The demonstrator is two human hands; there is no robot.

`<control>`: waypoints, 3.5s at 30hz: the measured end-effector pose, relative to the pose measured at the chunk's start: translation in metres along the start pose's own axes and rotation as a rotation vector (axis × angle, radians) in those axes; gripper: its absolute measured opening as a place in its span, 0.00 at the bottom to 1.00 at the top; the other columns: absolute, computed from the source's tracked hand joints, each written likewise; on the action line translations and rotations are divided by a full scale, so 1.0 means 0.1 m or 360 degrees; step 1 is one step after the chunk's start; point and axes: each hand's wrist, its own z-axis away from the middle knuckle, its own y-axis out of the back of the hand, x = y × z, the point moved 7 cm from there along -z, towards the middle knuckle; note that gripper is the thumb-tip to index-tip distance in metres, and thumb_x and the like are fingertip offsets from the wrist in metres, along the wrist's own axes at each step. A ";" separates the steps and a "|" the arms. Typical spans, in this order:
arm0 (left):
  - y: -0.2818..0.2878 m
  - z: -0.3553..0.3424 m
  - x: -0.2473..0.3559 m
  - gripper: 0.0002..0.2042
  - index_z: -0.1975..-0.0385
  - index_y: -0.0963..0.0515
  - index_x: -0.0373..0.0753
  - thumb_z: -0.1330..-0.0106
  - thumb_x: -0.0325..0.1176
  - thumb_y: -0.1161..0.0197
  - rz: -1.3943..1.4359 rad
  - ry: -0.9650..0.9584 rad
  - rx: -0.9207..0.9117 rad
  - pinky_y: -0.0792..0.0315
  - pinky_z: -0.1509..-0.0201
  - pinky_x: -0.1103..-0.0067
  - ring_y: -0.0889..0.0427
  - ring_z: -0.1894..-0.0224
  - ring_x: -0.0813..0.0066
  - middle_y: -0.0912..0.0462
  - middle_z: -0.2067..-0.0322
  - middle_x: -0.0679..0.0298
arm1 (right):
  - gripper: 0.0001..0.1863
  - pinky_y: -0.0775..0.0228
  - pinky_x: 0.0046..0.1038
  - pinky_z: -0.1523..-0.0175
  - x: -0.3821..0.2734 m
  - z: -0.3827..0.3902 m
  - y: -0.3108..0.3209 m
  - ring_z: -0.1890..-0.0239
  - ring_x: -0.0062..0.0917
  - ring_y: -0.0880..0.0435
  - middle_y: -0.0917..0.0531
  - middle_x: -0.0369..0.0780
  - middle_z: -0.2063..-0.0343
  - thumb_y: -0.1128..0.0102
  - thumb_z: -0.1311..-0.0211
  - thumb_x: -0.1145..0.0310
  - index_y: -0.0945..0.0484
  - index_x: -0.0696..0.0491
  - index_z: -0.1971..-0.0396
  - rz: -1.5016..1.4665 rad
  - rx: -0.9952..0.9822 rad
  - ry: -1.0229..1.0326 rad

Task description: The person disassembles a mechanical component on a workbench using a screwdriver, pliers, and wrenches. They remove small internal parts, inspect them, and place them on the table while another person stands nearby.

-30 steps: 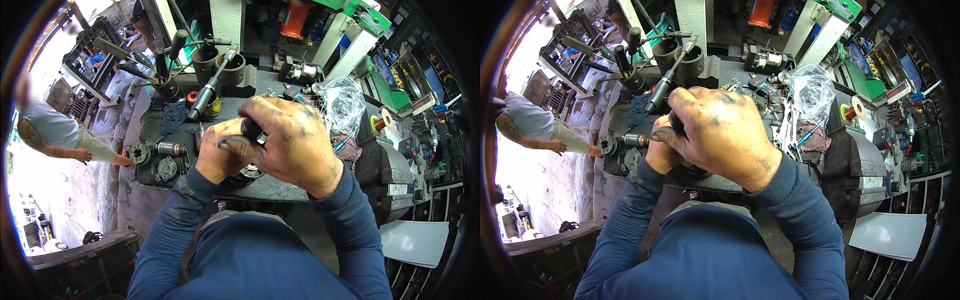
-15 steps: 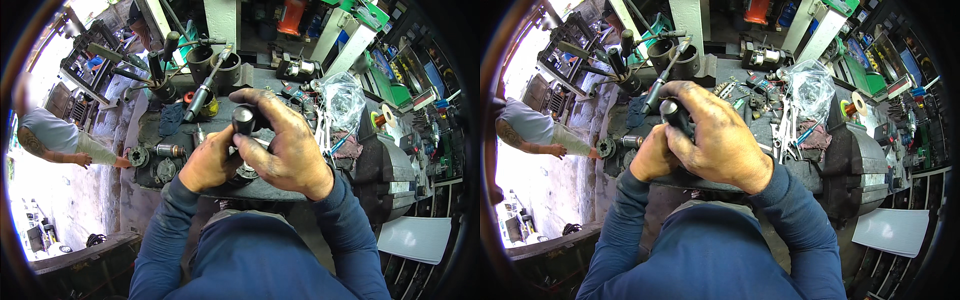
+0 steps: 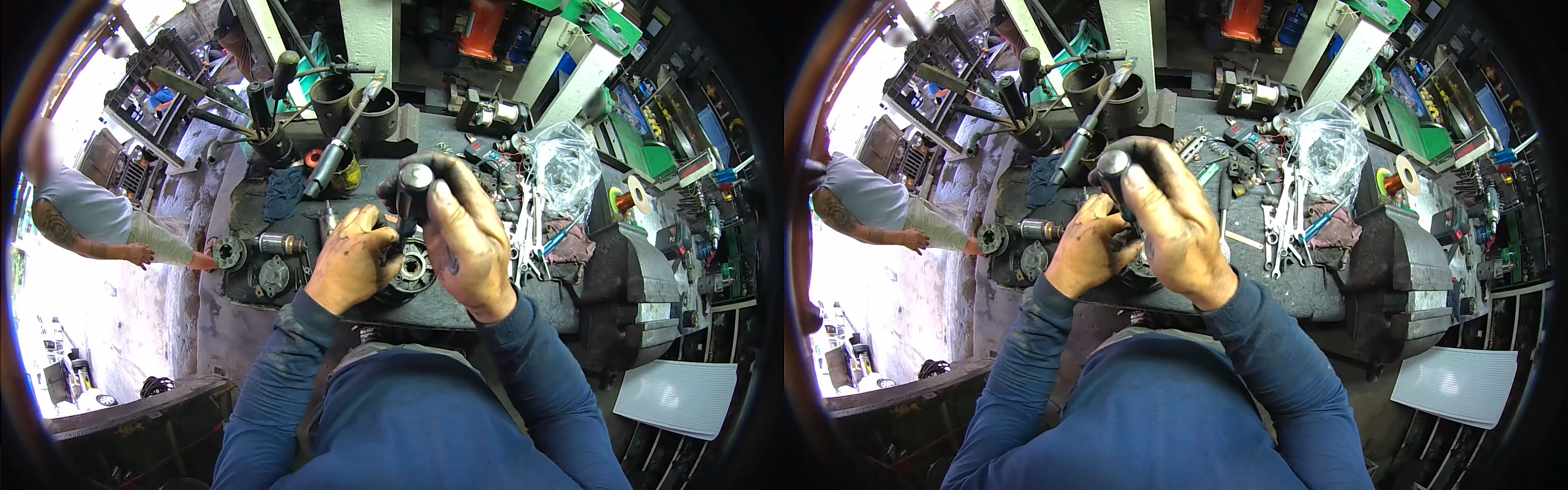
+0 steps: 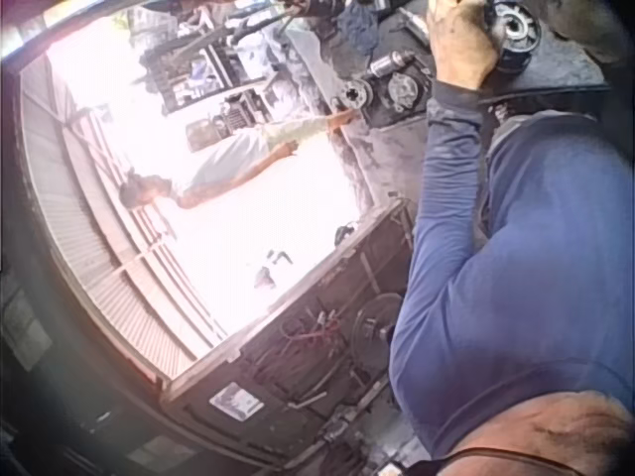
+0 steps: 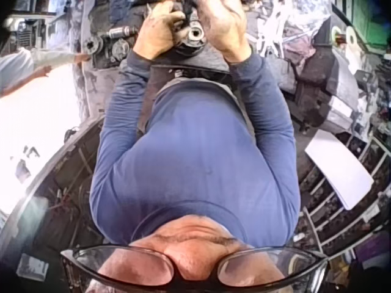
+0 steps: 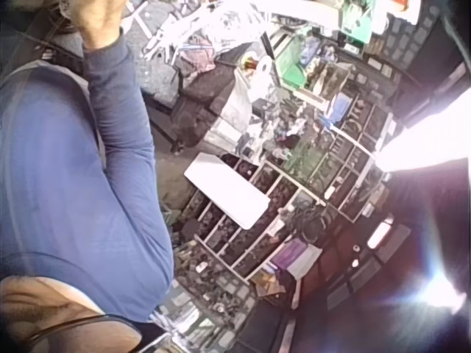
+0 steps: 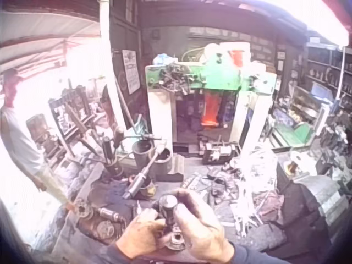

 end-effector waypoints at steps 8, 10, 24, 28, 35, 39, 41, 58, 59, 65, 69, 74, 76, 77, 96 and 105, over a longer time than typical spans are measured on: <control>-0.09 0.00 0.06 0.13 0.63 0.13 0.40 0.45 0.37 0.22 -0.0233 0.0120 -0.0095 0.24 0.42 0.62 0.18 0.48 0.56 0.16 0.54 0.57 | 0.45 0.25 0.24 0.72 -0.06 -0.08 0.04 0.80 0.22 0.20 0.15 0.41 0.74 0.77 0.12 0.39 0.15 0.63 0.60 -0.0385 -0.0461 -0.0133; -0.12 0.01 0.05 0.12 0.64 0.13 0.40 0.44 0.38 0.22 -0.0382 0.0167 -0.0177 0.24 0.42 0.62 0.17 0.48 0.56 0.15 0.55 0.59 | 0.48 0.24 0.23 0.74 -0.24 -0.02 0.34 0.80 0.22 0.19 0.13 0.45 0.73 0.76 0.14 0.34 0.15 0.64 0.58 -0.0252 -0.0239 0.0048; 0.37 0.39 -0.56 0.04 0.62 0.16 0.32 0.29 0.25 0.29 0.0997 0.0823 0.0215 0.20 0.60 0.81 0.16 0.67 0.84 0.13 0.71 0.67 | 0.14 0.20 0.42 0.56 0.70 1.58 3.18 0.67 0.31 0.16 0.17 0.37 0.70 0.42 0.25 0.55 0.20 0.51 0.60 -0.0373 0.1899 -0.0270; 0.25 1.13 -1.32 0.03 0.60 0.15 0.31 0.27 0.24 0.30 0.1087 0.1355 0.0442 0.21 0.56 0.82 0.16 0.65 0.84 0.12 0.67 0.68 | 0.13 0.25 0.60 0.43 1.06 1.96 3.53 0.55 0.43 0.15 0.16 0.44 0.59 0.40 0.28 0.58 0.24 0.53 0.58 -0.0719 0.2022 -0.0447; -0.11 1.70 -2.01 0.07 0.61 0.13 0.32 0.34 0.29 0.27 0.0405 0.1402 0.0340 0.19 0.54 0.74 0.11 0.65 0.71 0.09 0.67 0.58 | 0.15 0.26 0.56 0.38 1.34 2.12 3.67 0.45 0.38 0.20 0.18 0.44 0.48 0.36 0.30 0.59 0.21 0.53 0.51 -0.0596 0.1903 -0.0494; -0.24 1.50 -1.89 0.13 0.56 0.13 0.36 0.36 0.36 0.28 -0.0474 0.1086 0.0044 0.17 0.46 0.58 0.10 0.54 0.45 0.09 0.58 0.48 | 0.19 0.24 0.49 0.42 1.37 2.05 3.65 0.43 0.36 0.22 0.20 0.43 0.45 0.38 0.28 0.63 0.25 0.51 0.41 -0.0164 0.1784 -0.0606; -0.33 1.40 -1.86 0.12 0.57 0.14 0.38 0.36 0.36 0.29 -0.0574 0.0960 -0.0085 0.17 0.46 0.56 0.11 0.53 0.44 0.10 0.56 0.48 | 0.18 0.25 0.46 0.43 1.33 2.00 3.61 0.46 0.33 0.22 0.21 0.40 0.47 0.39 0.26 0.64 0.26 0.48 0.41 0.0085 0.1739 -0.0664; 0.18 0.79 -0.61 0.52 0.25 0.29 0.47 0.54 0.49 0.12 0.0182 0.0396 -0.0065 0.39 0.18 0.55 0.37 0.22 0.43 0.35 0.25 0.46 | 0.19 0.22 0.31 0.40 0.97 1.88 2.63 0.48 0.27 0.14 0.13 0.44 0.49 0.33 0.28 0.73 0.20 0.61 0.40 0.1361 0.1038 -0.0661; 0.17 0.72 -0.58 0.55 0.23 0.32 0.48 0.56 0.50 0.11 0.0127 0.0380 -0.0119 0.40 0.18 0.54 0.39 0.21 0.41 0.38 0.24 0.46 | 0.15 0.21 0.30 0.43 0.91 1.78 2.40 0.53 0.27 0.13 0.12 0.43 0.54 0.32 0.28 0.73 0.16 0.61 0.46 0.1373 0.0878 -0.0568; 0.05 0.43 -0.54 0.62 0.21 0.34 0.47 0.63 0.53 0.10 0.0018 0.0252 -0.0344 0.46 0.16 0.50 0.45 0.18 0.40 0.42 0.20 0.46 | 0.15 0.21 0.35 0.47 0.65 1.20 1.39 0.56 0.41 0.13 0.14 0.47 0.59 0.30 0.35 0.72 0.16 0.60 0.50 0.1589 0.0134 -0.0284; -0.09 0.35 -0.46 0.59 0.24 0.30 0.46 0.63 0.58 0.11 -0.0180 0.0089 -0.0437 0.49 0.15 0.48 0.46 0.17 0.40 0.35 0.22 0.52 | 0.16 0.24 0.42 0.40 0.65 1.08 1.55 0.47 0.48 0.15 0.14 0.50 0.55 0.32 0.32 0.68 0.16 0.61 0.48 0.1927 0.0124 -0.0333; -0.18 0.29 -0.41 0.55 0.36 0.22 0.39 0.65 0.68 0.15 -0.0300 -0.0037 -0.0327 0.39 0.22 0.46 0.29 0.29 0.44 0.21 0.37 0.55 | 0.16 0.23 0.45 0.39 0.73 1.48 2.20 0.46 0.50 0.15 0.13 0.52 0.53 0.35 0.30 0.67 0.16 0.61 0.49 0.2266 0.0202 -0.0672; -0.17 0.35 -0.33 0.53 0.43 0.20 0.35 0.65 0.72 0.17 -0.0417 0.0038 -0.0166 0.32 0.31 0.52 0.25 0.39 0.46 0.20 0.45 0.52 | 0.17 0.23 0.46 0.38 0.73 1.71 2.39 0.45 0.51 0.15 0.13 0.53 0.52 0.35 0.29 0.65 0.16 0.61 0.49 0.2344 0.0294 -0.0722; -0.18 0.42 -0.27 0.53 0.43 0.21 0.33 0.64 0.71 0.17 -0.0449 0.0153 -0.0084 0.31 0.33 0.53 0.25 0.41 0.46 0.20 0.46 0.51 | 0.17 0.23 0.46 0.38 0.73 1.81 2.47 0.45 0.51 0.15 0.13 0.53 0.51 0.35 0.29 0.64 0.16 0.61 0.49 0.2326 0.0320 -0.0770; -0.37 0.70 0.03 0.51 0.39 0.28 0.28 0.55 0.61 0.14 -0.0685 0.0719 0.0071 0.35 0.28 0.51 0.29 0.36 0.39 0.25 0.44 0.43 | 0.19 0.21 0.47 0.38 0.39 1.55 3.78 0.45 0.51 0.12 0.11 0.55 0.50 0.33 0.33 0.65 0.14 0.59 0.46 0.2486 0.1019 -0.0829; -0.42 0.72 0.16 0.51 0.39 0.28 0.30 0.55 0.62 0.14 -0.0757 0.0833 0.0140 0.34 0.31 0.53 0.28 0.38 0.42 0.24 0.46 0.46 | 0.21 0.20 0.45 0.39 0.58 1.03 4.18 0.47 0.46 0.10 0.08 0.50 0.53 0.35 0.30 0.49 0.10 0.48 0.47 0.2625 0.0719 -0.1128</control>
